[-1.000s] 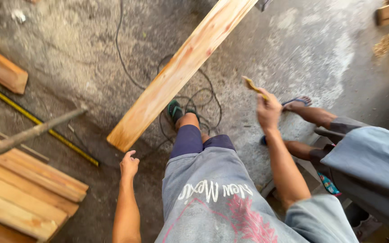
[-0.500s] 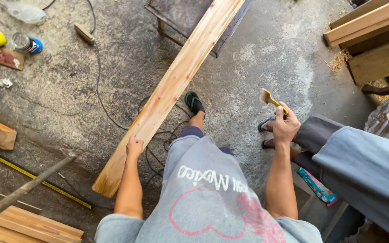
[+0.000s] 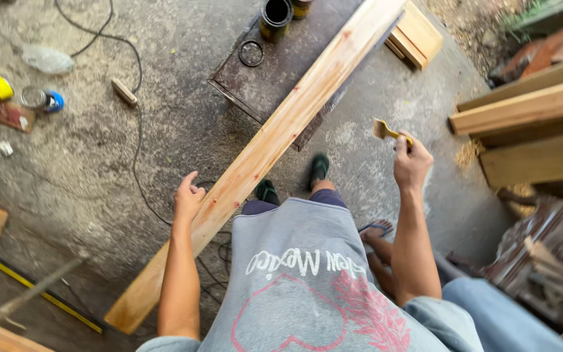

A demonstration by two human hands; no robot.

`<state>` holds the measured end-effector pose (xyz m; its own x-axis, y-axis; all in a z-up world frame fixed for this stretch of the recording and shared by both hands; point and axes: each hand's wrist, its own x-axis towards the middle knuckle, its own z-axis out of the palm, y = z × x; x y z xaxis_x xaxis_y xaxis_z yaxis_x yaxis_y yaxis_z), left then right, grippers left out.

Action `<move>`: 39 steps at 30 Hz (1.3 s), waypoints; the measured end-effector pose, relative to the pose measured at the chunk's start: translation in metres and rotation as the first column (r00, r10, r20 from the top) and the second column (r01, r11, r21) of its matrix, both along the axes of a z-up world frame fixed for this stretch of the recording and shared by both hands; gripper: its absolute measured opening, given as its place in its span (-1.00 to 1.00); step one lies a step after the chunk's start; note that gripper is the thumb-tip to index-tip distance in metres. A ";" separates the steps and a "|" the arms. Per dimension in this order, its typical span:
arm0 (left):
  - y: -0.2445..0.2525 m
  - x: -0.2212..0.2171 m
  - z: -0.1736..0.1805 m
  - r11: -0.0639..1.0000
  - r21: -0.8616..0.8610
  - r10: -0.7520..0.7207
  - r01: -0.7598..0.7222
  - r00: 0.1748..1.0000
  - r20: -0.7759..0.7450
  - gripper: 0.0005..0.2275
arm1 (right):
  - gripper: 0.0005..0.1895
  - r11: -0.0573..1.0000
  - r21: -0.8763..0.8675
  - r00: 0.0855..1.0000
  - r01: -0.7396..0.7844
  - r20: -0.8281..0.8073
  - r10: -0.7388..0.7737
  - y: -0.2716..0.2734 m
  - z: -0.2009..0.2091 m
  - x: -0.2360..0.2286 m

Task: The person applies a clear finish to a long wooden plank using a paintbrush. They repeatedly dip the brush into a can of finish and spread it along the plank's surface, occasionally repositioning the plank to reach different sections.

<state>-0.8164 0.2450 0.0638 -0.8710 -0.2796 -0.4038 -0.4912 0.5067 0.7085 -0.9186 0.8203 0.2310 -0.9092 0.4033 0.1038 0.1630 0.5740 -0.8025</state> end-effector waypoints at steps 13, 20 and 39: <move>0.220 0.238 0.084 0.667 -0.389 0.743 -0.635 0.530 0.408 -0.52 | -0.86 0.699 0.101 0.699 -0.708 -0.041 0.714 -0.105 -0.117 -0.443; 0.400 0.193 0.124 0.304 -0.113 0.771 -0.946 0.175 0.613 -0.47 | -0.85 0.408 0.119 0.403 -0.905 -0.065 0.913 -0.156 -0.200 -0.508; 0.503 0.162 0.123 0.320 -0.149 0.827 -0.936 0.199 0.526 -0.48 | -0.70 0.252 0.309 0.257 -0.917 -0.025 0.966 -0.166 -0.278 -0.540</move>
